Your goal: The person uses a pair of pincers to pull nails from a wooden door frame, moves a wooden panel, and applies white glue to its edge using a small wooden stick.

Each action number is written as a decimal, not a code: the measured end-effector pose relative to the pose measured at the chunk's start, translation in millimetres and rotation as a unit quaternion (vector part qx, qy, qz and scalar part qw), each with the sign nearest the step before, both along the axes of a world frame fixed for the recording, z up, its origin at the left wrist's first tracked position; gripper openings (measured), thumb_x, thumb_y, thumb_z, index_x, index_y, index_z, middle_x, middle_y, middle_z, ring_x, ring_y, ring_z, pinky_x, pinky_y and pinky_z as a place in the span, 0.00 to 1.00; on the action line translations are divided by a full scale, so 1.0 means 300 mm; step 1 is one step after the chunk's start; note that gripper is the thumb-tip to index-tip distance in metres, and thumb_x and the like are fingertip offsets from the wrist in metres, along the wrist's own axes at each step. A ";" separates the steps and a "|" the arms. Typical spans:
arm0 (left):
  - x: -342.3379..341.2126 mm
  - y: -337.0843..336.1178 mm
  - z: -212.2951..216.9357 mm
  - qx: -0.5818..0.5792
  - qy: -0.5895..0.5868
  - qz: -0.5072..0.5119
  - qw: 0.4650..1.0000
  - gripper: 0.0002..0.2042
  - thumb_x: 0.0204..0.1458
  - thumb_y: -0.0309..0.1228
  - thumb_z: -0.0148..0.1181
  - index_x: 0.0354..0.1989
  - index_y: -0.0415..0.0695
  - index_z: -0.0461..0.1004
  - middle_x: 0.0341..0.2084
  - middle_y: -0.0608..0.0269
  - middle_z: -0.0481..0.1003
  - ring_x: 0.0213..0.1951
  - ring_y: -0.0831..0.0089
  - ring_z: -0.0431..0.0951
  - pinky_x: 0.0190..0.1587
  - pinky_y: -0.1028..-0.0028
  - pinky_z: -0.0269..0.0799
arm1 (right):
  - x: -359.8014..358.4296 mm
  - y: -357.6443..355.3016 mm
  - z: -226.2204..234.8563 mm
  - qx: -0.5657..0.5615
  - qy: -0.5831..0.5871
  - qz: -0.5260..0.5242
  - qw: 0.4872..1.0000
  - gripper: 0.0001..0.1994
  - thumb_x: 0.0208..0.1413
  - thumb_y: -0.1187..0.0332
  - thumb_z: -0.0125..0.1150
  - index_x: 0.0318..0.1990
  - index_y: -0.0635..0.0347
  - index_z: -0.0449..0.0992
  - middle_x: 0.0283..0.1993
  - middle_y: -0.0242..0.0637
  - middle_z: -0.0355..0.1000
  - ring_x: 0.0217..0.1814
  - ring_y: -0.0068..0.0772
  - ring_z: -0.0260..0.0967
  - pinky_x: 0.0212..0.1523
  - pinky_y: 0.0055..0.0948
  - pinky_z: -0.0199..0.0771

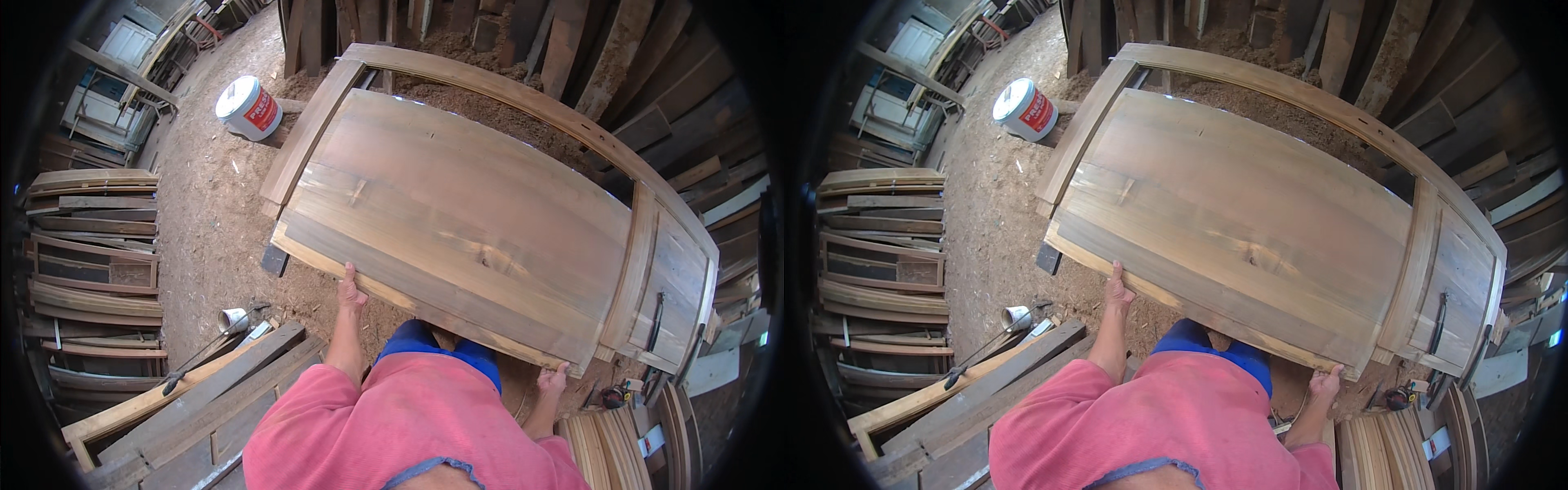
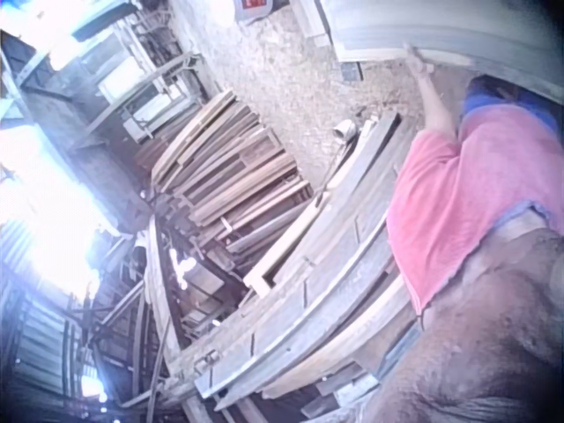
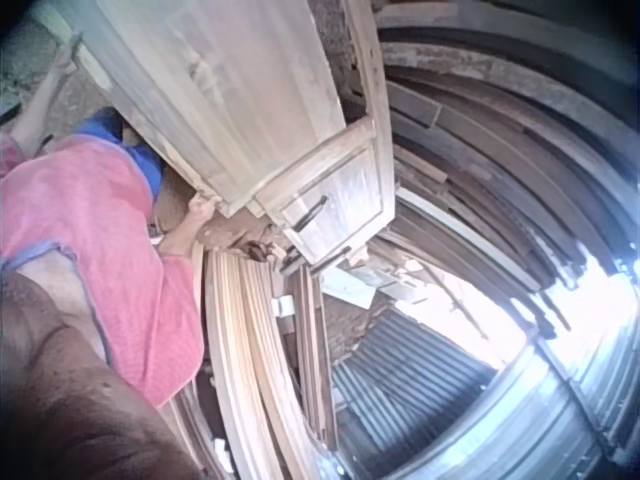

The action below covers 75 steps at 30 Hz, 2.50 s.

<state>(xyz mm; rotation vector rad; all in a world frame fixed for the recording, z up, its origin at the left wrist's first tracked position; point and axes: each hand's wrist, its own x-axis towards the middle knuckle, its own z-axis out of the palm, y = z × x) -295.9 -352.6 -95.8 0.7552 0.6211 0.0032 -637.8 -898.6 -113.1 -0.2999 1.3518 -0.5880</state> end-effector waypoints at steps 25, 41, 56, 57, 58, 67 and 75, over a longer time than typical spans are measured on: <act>-0.146 0.095 0.058 -0.043 0.106 -0.063 0.991 0.36 0.48 0.45 0.72 0.63 0.45 0.63 0.59 0.58 0.69 0.61 0.56 0.67 0.67 0.50 0.59 | -0.098 0.111 -0.023 0.000 0.103 -0.039 0.994 0.20 0.64 0.51 0.55 0.54 0.55 0.71 0.47 0.30 0.73 0.43 0.29 0.70 0.33 0.36 0.74; -0.222 0.160 0.041 0.022 0.094 -0.025 0.995 0.33 0.51 0.45 0.69 0.63 0.44 0.65 0.58 0.58 0.70 0.59 0.56 0.69 0.64 0.49 0.62 | -0.191 0.190 0.026 0.057 0.009 -0.008 0.998 0.22 0.65 0.53 0.53 0.62 0.50 0.64 0.64 0.30 0.65 0.64 0.37 0.63 0.65 0.51 0.58; -0.263 0.136 0.061 -0.043 0.085 -0.010 0.995 0.33 0.51 0.40 0.70 0.64 0.45 0.64 0.59 0.57 0.70 0.61 0.53 0.68 0.65 0.45 0.59 | -0.142 0.183 0.065 0.050 0.084 -0.004 0.995 0.22 0.66 0.50 0.50 0.57 0.56 0.67 0.56 0.35 0.71 0.54 0.40 0.71 0.52 0.49 0.75; -0.262 0.140 0.059 -0.040 0.089 -0.009 0.995 0.33 0.51 0.40 0.70 0.63 0.45 0.64 0.58 0.57 0.70 0.60 0.53 0.68 0.65 0.45 0.60 | -0.129 0.183 0.068 0.057 0.086 -0.005 0.995 0.22 0.66 0.50 0.51 0.57 0.56 0.67 0.56 0.35 0.71 0.54 0.40 0.71 0.52 0.50 0.75; -0.259 0.138 0.061 -0.046 0.092 -0.010 0.995 0.33 0.51 0.40 0.70 0.63 0.45 0.64 0.58 0.57 0.70 0.60 0.53 0.68 0.65 0.45 0.61 | -0.129 0.185 0.064 0.065 0.089 -0.007 0.994 0.22 0.66 0.49 0.51 0.57 0.56 0.67 0.56 0.35 0.71 0.53 0.40 0.72 0.51 0.50 0.75; -0.257 0.163 0.027 -0.018 0.091 -0.026 0.995 0.34 0.49 0.38 0.72 0.63 0.45 0.64 0.57 0.59 0.72 0.58 0.55 0.70 0.63 0.46 0.63 | -0.216 0.133 -0.019 0.038 0.192 0.044 0.980 0.21 0.64 0.50 0.55 0.55 0.53 0.69 0.51 0.33 0.72 0.44 0.36 0.73 0.37 0.36 0.80; -0.350 0.208 0.135 -0.020 0.079 -0.013 0.997 0.30 0.53 0.37 0.69 0.63 0.44 0.64 0.57 0.59 0.71 0.58 0.56 0.70 0.63 0.46 0.64 | -0.233 0.282 0.053 0.006 0.107 0.005 0.994 0.19 0.67 0.52 0.51 0.58 0.50 0.68 0.54 0.35 0.72 0.49 0.37 0.73 0.44 0.39 0.80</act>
